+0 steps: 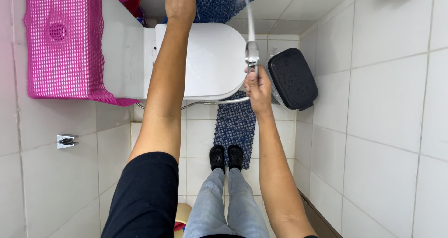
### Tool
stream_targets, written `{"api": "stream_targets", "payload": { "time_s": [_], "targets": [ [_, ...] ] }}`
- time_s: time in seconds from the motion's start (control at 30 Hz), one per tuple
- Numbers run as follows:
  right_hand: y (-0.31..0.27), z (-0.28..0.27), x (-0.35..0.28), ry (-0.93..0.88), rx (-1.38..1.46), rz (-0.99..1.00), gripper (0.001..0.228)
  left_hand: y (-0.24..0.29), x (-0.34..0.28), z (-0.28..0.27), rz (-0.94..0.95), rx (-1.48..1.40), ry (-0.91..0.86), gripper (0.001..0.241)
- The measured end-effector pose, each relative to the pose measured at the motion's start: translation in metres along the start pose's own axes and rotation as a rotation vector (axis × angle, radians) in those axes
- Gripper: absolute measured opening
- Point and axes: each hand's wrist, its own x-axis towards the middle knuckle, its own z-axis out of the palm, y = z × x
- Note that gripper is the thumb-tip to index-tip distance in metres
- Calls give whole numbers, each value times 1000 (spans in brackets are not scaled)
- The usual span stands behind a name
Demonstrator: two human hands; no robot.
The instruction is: Washing and rinsing plastic bathroom mats in a bathroom using a hand-held shower head.
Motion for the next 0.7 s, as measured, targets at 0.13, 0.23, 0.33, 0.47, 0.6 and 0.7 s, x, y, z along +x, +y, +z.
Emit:
{"api": "stream_targets", "payload": {
  "time_s": [0.13, 0.23, 0.33, 0.47, 0.6, 0.7],
  "targets": [
    [1, -9, -1, 55, 57, -1, 49, -2, 0, -11, 2, -18, 9, 12],
    [-1, -3, -3, 47, 37, -22, 50, -1, 0, -14, -8, -23, -2, 12],
    [-7, 6, -3, 32, 11, -33, 51, -1, -2, -11, 5, -28, 8, 11],
    [-11, 2, -2, 36, 26, -34, 52, 1, -1, -13, 8, -29, 1, 12],
    [-5, -5, -2, 50, 32, -44, 51, 3, -1, -9, -2, -25, -29, 13],
    [-3, -8, -1, 74, 14, -46, 50, 5, 0, -11, -8, -12, -49, 14]
  ]
}}
